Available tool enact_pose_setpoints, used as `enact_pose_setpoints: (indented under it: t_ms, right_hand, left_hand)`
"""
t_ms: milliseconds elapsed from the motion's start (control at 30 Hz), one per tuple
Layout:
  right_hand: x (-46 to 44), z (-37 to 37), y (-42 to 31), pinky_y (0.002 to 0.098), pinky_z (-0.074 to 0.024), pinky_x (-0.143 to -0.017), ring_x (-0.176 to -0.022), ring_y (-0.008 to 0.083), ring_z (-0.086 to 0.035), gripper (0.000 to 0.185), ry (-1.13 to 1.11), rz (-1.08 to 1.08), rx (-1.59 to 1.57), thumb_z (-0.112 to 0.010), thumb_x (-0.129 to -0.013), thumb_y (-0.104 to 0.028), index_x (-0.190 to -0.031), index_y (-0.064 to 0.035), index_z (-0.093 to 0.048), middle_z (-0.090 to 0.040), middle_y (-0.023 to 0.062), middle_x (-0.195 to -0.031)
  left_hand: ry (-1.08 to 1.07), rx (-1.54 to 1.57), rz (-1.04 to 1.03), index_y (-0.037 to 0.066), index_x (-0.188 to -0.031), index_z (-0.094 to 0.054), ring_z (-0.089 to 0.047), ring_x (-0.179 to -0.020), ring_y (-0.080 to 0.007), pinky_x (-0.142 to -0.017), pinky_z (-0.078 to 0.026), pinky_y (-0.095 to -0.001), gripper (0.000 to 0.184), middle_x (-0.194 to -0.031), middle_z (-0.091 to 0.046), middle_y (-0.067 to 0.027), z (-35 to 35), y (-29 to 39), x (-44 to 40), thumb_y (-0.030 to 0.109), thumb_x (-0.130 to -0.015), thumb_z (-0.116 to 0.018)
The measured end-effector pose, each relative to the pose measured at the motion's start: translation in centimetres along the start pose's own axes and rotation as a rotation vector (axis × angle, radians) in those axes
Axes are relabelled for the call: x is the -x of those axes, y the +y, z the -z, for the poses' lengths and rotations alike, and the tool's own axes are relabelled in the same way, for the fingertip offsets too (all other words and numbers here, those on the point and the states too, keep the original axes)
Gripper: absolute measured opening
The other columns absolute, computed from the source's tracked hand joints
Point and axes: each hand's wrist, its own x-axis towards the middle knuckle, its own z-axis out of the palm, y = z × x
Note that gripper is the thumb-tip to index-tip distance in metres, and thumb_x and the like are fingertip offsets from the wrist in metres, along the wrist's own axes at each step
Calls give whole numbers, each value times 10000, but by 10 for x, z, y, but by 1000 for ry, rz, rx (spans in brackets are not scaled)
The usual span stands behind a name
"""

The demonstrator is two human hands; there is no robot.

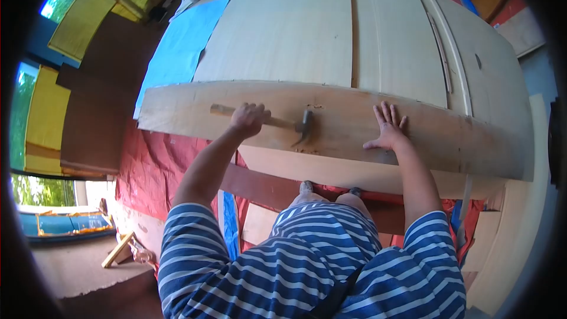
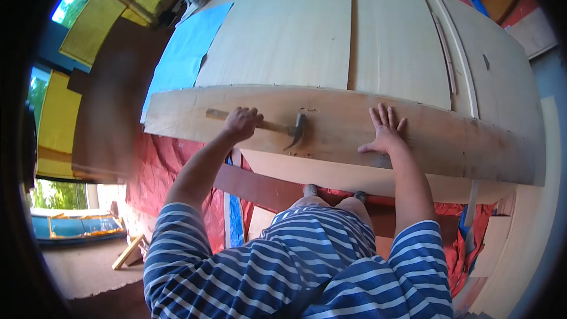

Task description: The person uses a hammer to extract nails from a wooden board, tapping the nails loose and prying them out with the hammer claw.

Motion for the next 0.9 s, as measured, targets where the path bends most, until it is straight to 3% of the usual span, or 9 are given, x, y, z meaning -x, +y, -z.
enact_pose_setpoints:
  t_ms: [67, 200, 333, 533, 633, 667, 733, 833, 900]
  right_hand:
    - [1, -5, 2, 672, -9, -1183, -1553, 290, 93, 1471, -7, -18, -9, -874, -487, -662, -1622, -260, -30, 75, 25, -1694]
    - [3, 6, -10, 657, -34, -1195, -1556, 284, 64, 1471, -5, -54, -28, -914, -465, -587, -1621, -259, -65, 48, 25, -1696]
    - [2, 5, -14, 648, -62, -1202, -1558, 284, 25, 1474, 13, -78, -69, -947, -444, -509, -1620, -254, -95, 28, 28, -1697]
    - [11, 15, -27, 564, -156, -1223, -1550, 312, -82, 1317, 33, -104, -56, -930, -532, -482, -1601, -182, -223, -67, 86, -1689]
    - [3, -28, -18, 460, -327, -1169, -1454, 346, -351, 1027, 382, -186, -459, -881, -660, -460, -1489, -51, -435, -354, 195, -1579]
    - [25, -27, -32, 391, -448, -1050, -1248, 338, -564, 787, 552, -225, -537, -816, -775, -465, -1326, 36, -563, -606, 213, -1309]
    - [50, -71, -41, 427, -483, -985, -1136, 312, -618, 752, 670, -546, -1318, -786, -805, -523, -1282, 24, -590, -662, 188, -1121]
    - [87, -119, -42, 471, -463, -1014, -1192, 294, -561, 795, 260, -917, -2068, -756, -828, -565, -1351, -14, -523, -578, 214, -1230]
    - [82, -136, -47, 493, -452, -1027, -1228, 293, -523, 821, 196, -903, -2416, -757, -824, -572, -1378, -32, -481, -517, 234, -1314]
  left_hand:
    - [-5, 123, -143, 159, -850, -634, -637, -769, -266, -714, -500, -415, 60, -821, -589, -52, 0, -1, 6, 146, -838, -576]
    - [-94, 43, 90, 158, -862, -640, -642, -798, -277, -760, -501, -435, 63, -835, -594, -63, -12, -21, -10, 143, -838, -584]
    - [-95, 166, -160, 149, -881, -642, -644, -813, -299, -763, -507, -437, 88, -862, -605, -83, -10, -24, 2, 126, -855, -561]
    - [-160, 302, 87, 110, -953, -654, -662, -887, -361, -765, -529, -479, 141, -951, -651, -119, -6, -24, -15, 101, -833, -581]
    - [-166, 590, 131, 75, -1022, -642, -657, -905, -403, -768, -530, -478, 187, -987, -681, -170, -7, 1, 13, 129, -844, -621]
    - [-188, 684, 243, 61, -1051, -630, -654, -888, -407, -762, -521, -471, 230, -961, -676, -181, 9, 15, 24, 178, -857, -671]
    - [-351, 747, 442, 44, -1161, -610, -661, -979, -408, -829, -525, -462, 346, -1019, -686, -208, 42, 38, 36, 274, -907, -658]
    - [-293, 918, 633, -14, -1231, -567, -681, -867, -358, -763, -540, -421, 449, -923, -675, -213, 34, 61, 49, 299, -926, -671]
    - [-226, 1092, 742, -30, -1257, -539, -654, -731, -263, -662, -535, -377, 463, -835, -643, -160, 26, 70, 47, 297, -951, -658]
